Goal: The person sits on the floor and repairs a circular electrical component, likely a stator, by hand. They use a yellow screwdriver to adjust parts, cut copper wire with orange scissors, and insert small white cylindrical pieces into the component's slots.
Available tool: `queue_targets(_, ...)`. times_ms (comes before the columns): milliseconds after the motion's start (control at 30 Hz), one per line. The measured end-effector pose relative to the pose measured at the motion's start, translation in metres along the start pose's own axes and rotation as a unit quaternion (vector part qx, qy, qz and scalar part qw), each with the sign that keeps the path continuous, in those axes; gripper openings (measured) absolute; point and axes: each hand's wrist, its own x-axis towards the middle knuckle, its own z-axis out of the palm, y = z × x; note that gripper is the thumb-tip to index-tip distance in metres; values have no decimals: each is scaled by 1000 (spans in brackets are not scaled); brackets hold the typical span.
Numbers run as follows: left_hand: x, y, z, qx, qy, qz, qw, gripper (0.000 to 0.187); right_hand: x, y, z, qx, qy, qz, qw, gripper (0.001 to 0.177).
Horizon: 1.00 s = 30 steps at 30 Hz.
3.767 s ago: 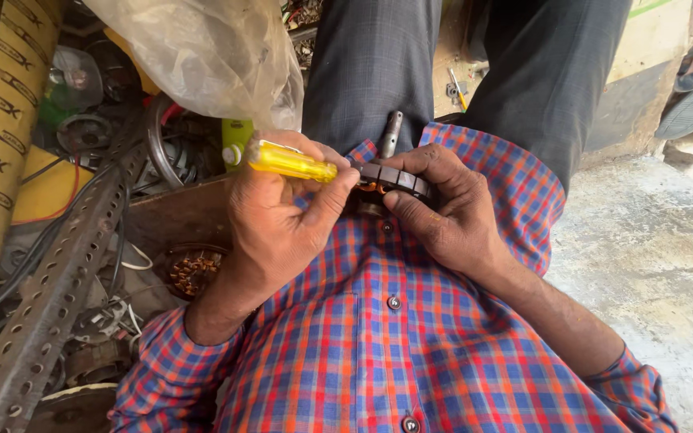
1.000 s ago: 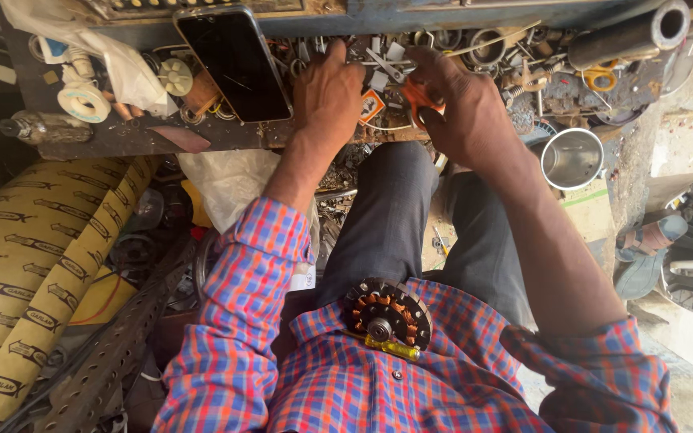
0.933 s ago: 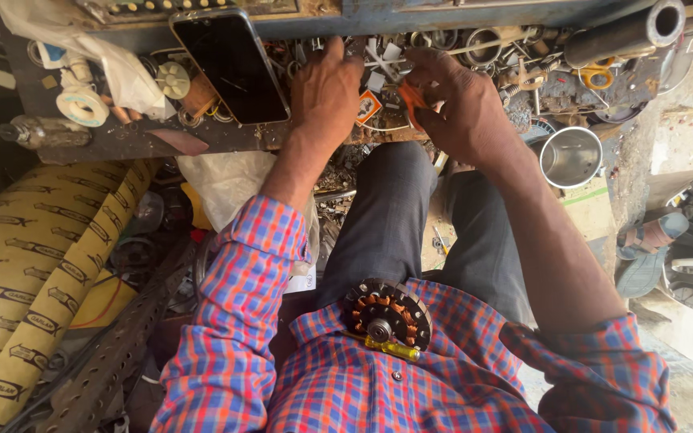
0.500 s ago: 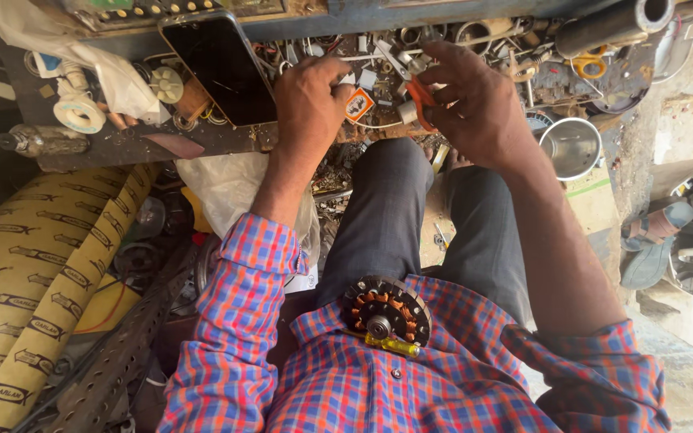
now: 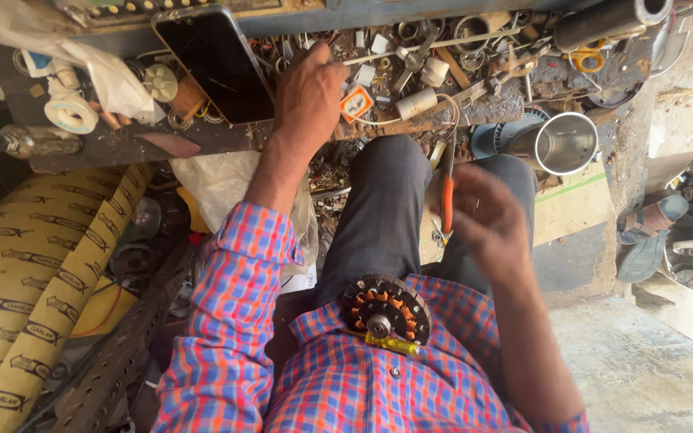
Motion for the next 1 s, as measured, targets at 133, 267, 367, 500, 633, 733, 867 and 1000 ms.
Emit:
queue_targets(133, 7, 7, -12, 57, 14, 7, 998, 15, -32, 22, -12, -1, 32, 60, 998, 61)
queue_targets(267, -1, 34, -42, -192, 72, -66, 976, 7, -47, 26, -20, 19, 2, 54, 998, 58)
queue_targets(367, -33, 64, -66, -481, 42, -214, 849, 20, -52, 15, -17, 56, -30, 97, 993, 63)
queue_targets(500, -80, 107, -78, -712, -37, -228, 663, 12, -47, 14, -5, 106, -109, 68, 986, 61)
queue_targets(633, -97, 132, -74, -698, -59, -227, 677, 12, -43, 15, 12, 45, -130, 52, 989, 67)
queue_targets(733, -98, 136, -68, -695, -48, -207, 687, 18, -46, 13, 16, 51, -132, 39, 989, 67)
queue_targets(867, -97, 138, -63, -684, -54, -236, 688, 29, -46, 16, 18, 42, -128, 21, 991, 64)
queue_targets(1000, -98, 141, -59, -685, -52, -228, 690, 31, -47, 18, 16, 36, -115, 31, 992, 62)
